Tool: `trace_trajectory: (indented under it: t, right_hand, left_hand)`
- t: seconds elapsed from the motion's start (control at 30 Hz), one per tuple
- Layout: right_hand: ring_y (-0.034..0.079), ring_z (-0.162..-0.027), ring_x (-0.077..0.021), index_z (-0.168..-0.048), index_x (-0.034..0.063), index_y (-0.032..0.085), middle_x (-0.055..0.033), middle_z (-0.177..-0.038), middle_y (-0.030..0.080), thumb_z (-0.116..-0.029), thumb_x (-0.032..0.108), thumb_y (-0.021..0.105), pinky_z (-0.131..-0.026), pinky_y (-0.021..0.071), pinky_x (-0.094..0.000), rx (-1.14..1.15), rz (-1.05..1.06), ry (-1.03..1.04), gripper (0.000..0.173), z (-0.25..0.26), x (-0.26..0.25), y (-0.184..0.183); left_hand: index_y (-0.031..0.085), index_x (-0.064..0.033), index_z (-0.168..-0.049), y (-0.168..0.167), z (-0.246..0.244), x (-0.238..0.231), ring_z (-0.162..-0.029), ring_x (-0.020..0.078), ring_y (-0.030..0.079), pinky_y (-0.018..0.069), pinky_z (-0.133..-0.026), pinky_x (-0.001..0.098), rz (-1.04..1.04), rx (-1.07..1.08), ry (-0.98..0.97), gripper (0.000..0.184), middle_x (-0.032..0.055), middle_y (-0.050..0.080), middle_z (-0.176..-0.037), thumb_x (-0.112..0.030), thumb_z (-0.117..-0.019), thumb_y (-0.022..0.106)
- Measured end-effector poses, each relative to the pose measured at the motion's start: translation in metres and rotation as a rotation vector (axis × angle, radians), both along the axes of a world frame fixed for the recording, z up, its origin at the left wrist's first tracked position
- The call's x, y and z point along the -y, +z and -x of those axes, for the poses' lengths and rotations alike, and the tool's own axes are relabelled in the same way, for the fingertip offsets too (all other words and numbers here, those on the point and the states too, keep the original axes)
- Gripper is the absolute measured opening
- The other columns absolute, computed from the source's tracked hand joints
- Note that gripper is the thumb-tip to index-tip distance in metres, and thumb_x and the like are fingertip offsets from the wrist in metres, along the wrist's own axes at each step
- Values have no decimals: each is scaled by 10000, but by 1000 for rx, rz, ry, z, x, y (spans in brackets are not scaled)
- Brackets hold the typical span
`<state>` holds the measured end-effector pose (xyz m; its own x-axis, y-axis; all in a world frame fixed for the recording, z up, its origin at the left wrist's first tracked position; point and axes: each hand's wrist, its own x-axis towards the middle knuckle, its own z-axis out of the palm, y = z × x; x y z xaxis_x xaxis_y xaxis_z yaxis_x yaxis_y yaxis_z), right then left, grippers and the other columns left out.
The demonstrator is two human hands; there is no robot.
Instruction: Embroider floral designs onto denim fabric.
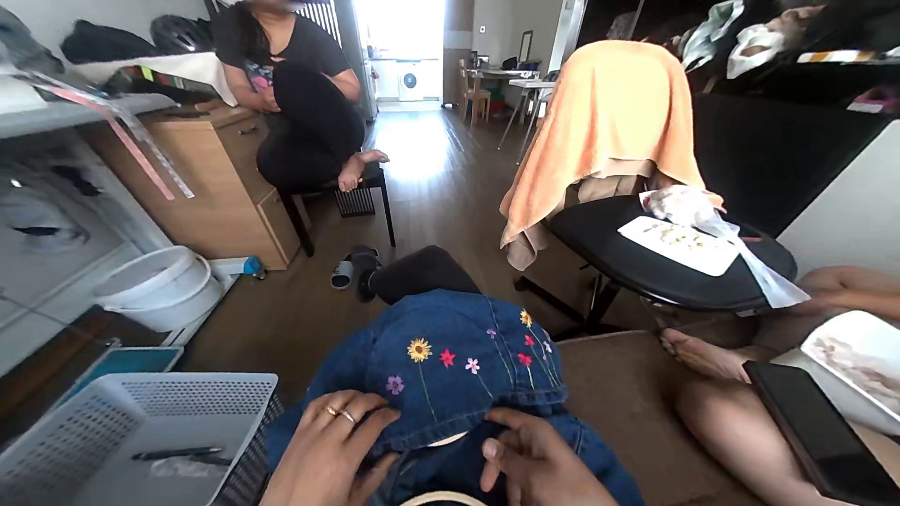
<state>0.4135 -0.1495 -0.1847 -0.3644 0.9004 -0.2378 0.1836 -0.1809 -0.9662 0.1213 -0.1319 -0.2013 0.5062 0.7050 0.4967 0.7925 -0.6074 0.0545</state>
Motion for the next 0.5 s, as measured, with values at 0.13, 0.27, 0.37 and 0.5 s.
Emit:
trace_trajectory:
  t: [0.13, 0.27, 0.37, 0.5]
  right_hand:
    - [565, -451, -37, -1107, 56, 560, 2, -721, 700, -1030, 77, 536, -404, 452, -189, -315, 127, -171, 83, 18, 1, -6]
    - [541, -486, 5, -904, 127, 672, 46, -658, 646, -972, 117, 618, -448, 436, -152, -545, 165, -110, 87, 8, 0, -2]
    - [649, -647, -37, -915, 218, 714, 66, -779, 699, -922, 265, 661, -585, 547, -220, -525, 29, -81, 72, -30, 7, 6]
    - [568, -509, 14, -904, 314, 749, 139, -649, 635, -939, 292, 560, -468, 501, -193, -327, -110, -196, 193, -129, 23, 19]
  left_hand:
    - [767, -174, -965, 2, -7, 0, -948, 181, 709, 537, -908, 350, -191, 36, -2, 252, -1, 762, -927, -326, -974, 566]
    - [749, -177, -971, 8, -10, 4, -947, 133, 682, 496, -926, 267, -251, 275, 20, 292, 5, 750, -882, -368, -1003, 531]
    - [710, -142, -952, 10, -11, 6, -908, 140, 664, 497, -899, 243, -268, 349, 56, 279, 33, 710, -829, -333, -1015, 516]
    - [671, -167, -905, 7, 0, 9, -944, 119, 634, 473, -934, 246, -172, 386, -105, 273, 3, 669, -821, -369, -1005, 517]
